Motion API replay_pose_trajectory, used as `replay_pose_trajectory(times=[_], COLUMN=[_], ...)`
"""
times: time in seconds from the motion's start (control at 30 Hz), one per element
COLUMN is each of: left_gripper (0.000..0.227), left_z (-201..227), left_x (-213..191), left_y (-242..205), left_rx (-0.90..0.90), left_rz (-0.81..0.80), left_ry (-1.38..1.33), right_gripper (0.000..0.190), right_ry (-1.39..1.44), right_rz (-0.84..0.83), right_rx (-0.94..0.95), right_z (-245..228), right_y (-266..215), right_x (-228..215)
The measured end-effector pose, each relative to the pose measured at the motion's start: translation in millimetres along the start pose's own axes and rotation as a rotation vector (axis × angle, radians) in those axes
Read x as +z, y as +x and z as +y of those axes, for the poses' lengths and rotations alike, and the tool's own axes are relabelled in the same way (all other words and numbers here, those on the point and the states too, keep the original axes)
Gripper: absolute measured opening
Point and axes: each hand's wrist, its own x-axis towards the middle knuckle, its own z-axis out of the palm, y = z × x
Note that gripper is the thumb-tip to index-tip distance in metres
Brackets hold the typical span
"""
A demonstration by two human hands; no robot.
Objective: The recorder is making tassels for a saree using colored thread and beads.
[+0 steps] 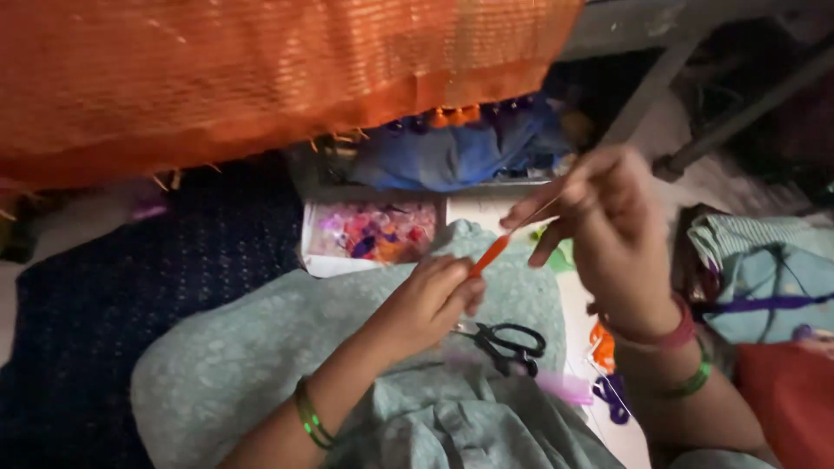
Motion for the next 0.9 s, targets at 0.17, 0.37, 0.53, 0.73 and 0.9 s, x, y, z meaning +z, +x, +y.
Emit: replay_pose_trajectory(times=[0.17, 0.37, 0.53, 0.73, 0.9], left_gripper=[0.022, 0.02, 0.029, 0.02, 0.02], left_z=[-34.4, -57.9, -14.6, 48.7, 53.6], left_x=[-4.5, -18.0, -49.5, -66.5, -56.3], left_y=[-51.7, -69.4, -9.9, 46.7, 53.5], left_rx=[-0.254, -0.228, -0.089, 0.009, 0.01], left_rz=[-0.018, 0.046, 0.181, 0.254, 0.206], left_ry=[-0.092, 0.231, -0.026, 0.046, -0.027], right_gripper=[0.007, 0.017, 0.034, 0.009, 0.01], right_ry=[0.071, -0.119, -0.177, -0.269, -0.169], right_rz=[0.142, 0.082, 0.009, 0.02, 0.038], right_rx=[-0.274, -0.434, -0.149, -0.037, -0.05], right_z=[-31.1, -45.8, -28.2, -17.9, -13.9], right_y=[24.2, 23.2, 13.6, 7.7, 6.5], right_x=[-11.2, 3.4, 25.8, 22.1, 17.3])
